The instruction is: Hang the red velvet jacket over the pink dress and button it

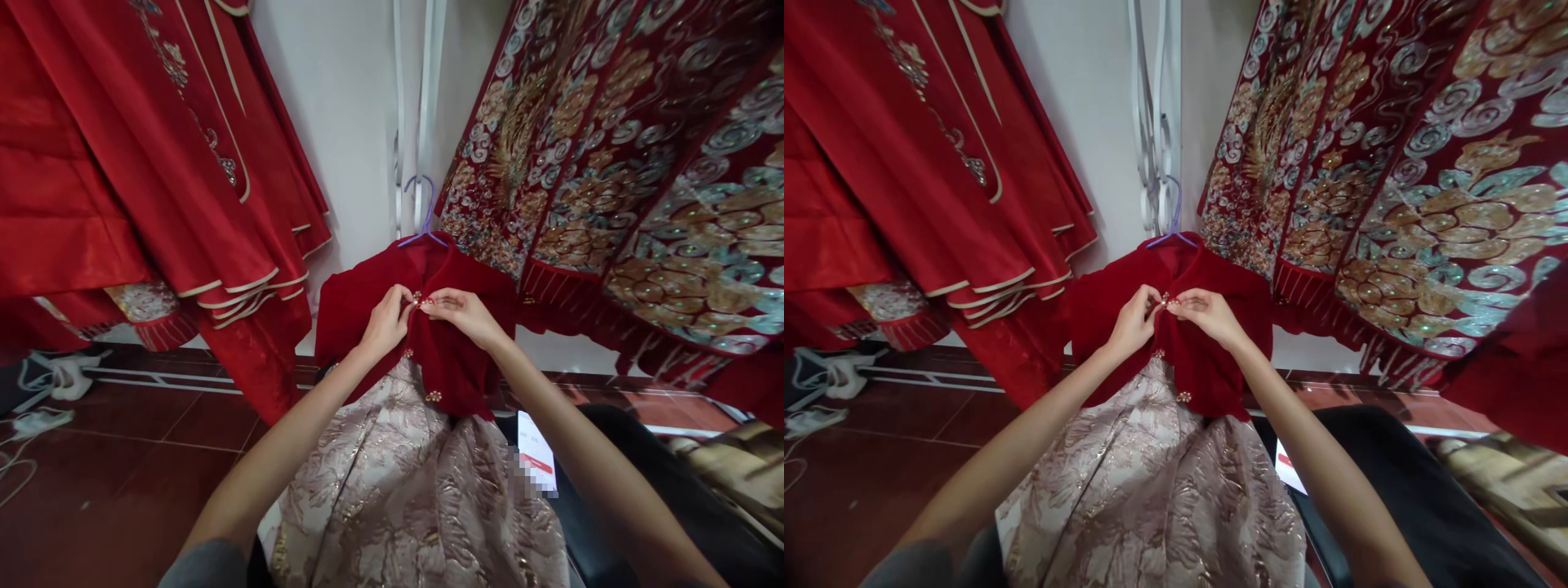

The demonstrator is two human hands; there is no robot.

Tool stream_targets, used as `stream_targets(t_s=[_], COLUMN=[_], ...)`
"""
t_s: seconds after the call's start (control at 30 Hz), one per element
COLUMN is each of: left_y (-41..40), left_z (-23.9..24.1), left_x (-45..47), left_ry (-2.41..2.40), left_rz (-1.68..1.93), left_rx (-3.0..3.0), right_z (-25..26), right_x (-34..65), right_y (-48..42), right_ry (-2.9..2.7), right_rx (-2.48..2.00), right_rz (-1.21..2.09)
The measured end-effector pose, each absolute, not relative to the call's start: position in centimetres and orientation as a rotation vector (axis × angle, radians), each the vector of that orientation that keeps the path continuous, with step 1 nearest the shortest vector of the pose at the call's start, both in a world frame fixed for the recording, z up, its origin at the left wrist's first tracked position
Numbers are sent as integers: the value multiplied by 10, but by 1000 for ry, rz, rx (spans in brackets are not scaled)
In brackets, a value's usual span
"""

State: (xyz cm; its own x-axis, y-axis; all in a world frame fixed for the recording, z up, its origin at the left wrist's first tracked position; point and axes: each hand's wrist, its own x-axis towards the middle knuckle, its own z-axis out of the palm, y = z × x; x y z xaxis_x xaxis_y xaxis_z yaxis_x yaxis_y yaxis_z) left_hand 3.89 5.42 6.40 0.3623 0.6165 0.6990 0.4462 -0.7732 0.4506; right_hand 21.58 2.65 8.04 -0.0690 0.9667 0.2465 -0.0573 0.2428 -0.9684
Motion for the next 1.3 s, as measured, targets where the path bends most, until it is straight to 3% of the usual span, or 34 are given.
stream_targets(t_s=[0.47,0.73,0.97,1.3], left_y=[48,49,46,42], left_z=[74,82,90,101], left_x=[31,33,33,43], left_ry=[1019,919,935,976], left_rz=[1267,1208,1136,1099], left_rx=[2422,2496,2584,2645], right_z=[60,76,67,69], right_x=[208,222,222,220], right_y=[44,33,39,36], right_ry=[-1365,-1514,-1534,-1411], right_rx=[-984,-959,-983,-986], right_rz=[800,938,791,852])
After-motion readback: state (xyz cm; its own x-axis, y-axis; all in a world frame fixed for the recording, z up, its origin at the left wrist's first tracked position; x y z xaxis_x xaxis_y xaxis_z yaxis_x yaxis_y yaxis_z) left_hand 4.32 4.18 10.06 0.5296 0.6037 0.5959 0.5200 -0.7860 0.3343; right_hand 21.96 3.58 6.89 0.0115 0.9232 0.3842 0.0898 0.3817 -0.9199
